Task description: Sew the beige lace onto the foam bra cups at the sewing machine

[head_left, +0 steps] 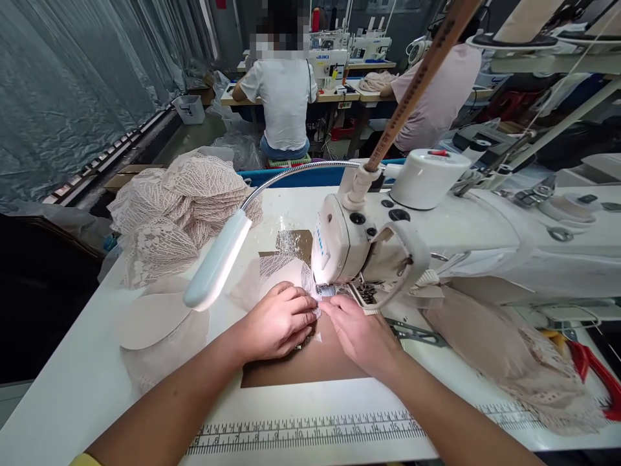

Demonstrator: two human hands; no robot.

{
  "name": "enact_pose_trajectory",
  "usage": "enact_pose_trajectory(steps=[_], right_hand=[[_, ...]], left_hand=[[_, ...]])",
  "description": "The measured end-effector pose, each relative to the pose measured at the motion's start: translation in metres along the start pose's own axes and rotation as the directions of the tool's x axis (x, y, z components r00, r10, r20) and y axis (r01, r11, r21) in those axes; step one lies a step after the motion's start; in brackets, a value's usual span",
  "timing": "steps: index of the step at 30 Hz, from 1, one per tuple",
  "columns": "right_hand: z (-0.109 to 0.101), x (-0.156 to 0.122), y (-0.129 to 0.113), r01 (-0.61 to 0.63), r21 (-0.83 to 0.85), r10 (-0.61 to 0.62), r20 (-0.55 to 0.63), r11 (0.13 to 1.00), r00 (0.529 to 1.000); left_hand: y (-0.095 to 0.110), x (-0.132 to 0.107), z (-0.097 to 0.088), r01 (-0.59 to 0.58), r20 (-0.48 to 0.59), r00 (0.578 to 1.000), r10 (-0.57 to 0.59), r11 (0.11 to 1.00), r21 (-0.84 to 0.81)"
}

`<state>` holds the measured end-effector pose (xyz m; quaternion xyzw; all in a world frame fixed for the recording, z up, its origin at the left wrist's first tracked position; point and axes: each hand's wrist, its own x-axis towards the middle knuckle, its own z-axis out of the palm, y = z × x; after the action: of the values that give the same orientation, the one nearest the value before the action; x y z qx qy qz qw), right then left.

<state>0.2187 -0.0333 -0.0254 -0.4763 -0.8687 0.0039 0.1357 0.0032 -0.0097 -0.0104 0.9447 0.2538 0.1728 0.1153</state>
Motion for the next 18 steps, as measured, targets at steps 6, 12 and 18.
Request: enact_pose_trajectory(steps=[6, 12, 18], right_hand=[[-0.0084, 0.0020, -0.0052, 0.087, 0.033, -0.088, 0.010, 0.996, 0.996], [-0.0052, 0.0023, -0.0060, 0.049, -0.016, -0.049, 0.015, 0.999, 0.999], [-0.0029, 0.0067, -0.0064, 0.004, -0.056, -0.006, -0.022, 0.998, 1.000]], left_hand=[[0.0007, 0.0009, 0.0007, 0.004, -0.009, 1.000, -0.004, 1.000, 0.030], [-0.0004, 0.0010, 0.0053, 0.044, -0.029, 0.999, -0.042, 0.997, 0.069], [-0.0056, 0.0022, 0.0064, 0.083, -0.046, 0.996, -0.078, 0.990, 0.114]])
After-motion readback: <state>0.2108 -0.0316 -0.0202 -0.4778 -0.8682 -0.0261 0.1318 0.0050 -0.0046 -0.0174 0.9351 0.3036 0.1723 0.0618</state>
